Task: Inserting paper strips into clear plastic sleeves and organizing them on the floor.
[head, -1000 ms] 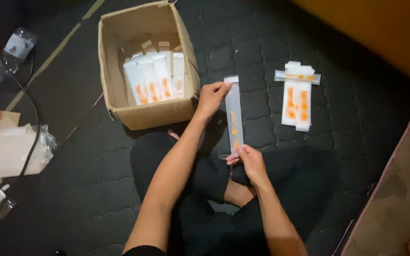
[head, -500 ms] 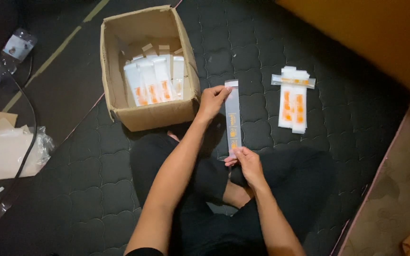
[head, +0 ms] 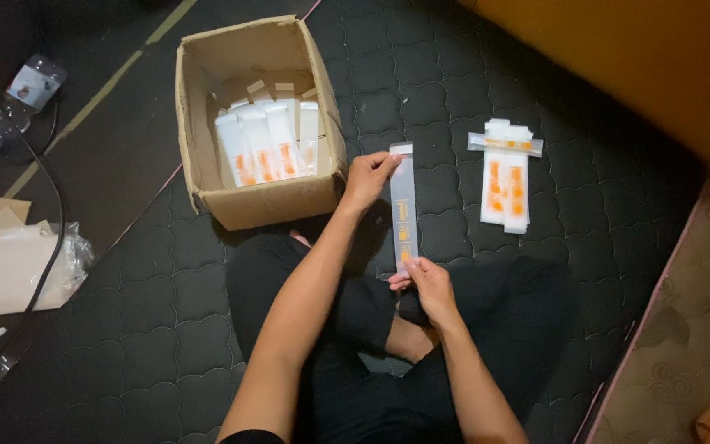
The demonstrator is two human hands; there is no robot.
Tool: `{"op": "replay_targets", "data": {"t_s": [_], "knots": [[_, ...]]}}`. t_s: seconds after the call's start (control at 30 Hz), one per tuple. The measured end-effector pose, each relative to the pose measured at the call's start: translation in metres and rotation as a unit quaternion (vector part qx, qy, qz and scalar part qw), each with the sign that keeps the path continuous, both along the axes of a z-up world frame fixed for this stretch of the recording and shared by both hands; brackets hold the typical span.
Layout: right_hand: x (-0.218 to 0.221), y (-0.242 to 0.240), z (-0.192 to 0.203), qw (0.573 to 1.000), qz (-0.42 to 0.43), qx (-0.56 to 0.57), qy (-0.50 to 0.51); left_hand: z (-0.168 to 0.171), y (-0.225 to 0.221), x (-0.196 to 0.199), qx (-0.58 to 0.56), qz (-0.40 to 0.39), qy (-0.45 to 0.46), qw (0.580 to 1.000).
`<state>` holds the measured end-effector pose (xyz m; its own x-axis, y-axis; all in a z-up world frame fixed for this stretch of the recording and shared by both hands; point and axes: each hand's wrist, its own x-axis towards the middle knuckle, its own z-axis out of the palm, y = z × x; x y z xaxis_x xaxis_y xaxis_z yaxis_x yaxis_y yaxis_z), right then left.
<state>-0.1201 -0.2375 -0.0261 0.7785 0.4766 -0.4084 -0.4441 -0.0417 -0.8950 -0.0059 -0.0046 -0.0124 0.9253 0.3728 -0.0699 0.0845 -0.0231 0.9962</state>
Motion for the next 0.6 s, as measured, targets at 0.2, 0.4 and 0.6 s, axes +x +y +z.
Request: {"op": "replay_targets", "data": {"t_s": [0.2,0.4,0.6], "knots": [[0.011,-0.010,-0.008,1.000,-0.015,-0.004,-0.010,0.002,0.006,-0.001,-0.050,-0.003,0.005,0.999],[0.045,-0.044,0.022,0.992,-0.111,-0.041,-0.052,0.042,0.010,-0.033,0.077,-0.007,0.031,0.997],[0.104,-0.077,-0.007,0.958,-0.239,-0.083,-0.132,0.056,0.000,-0.078,0.202,-0.024,0.084,0.976]]}}
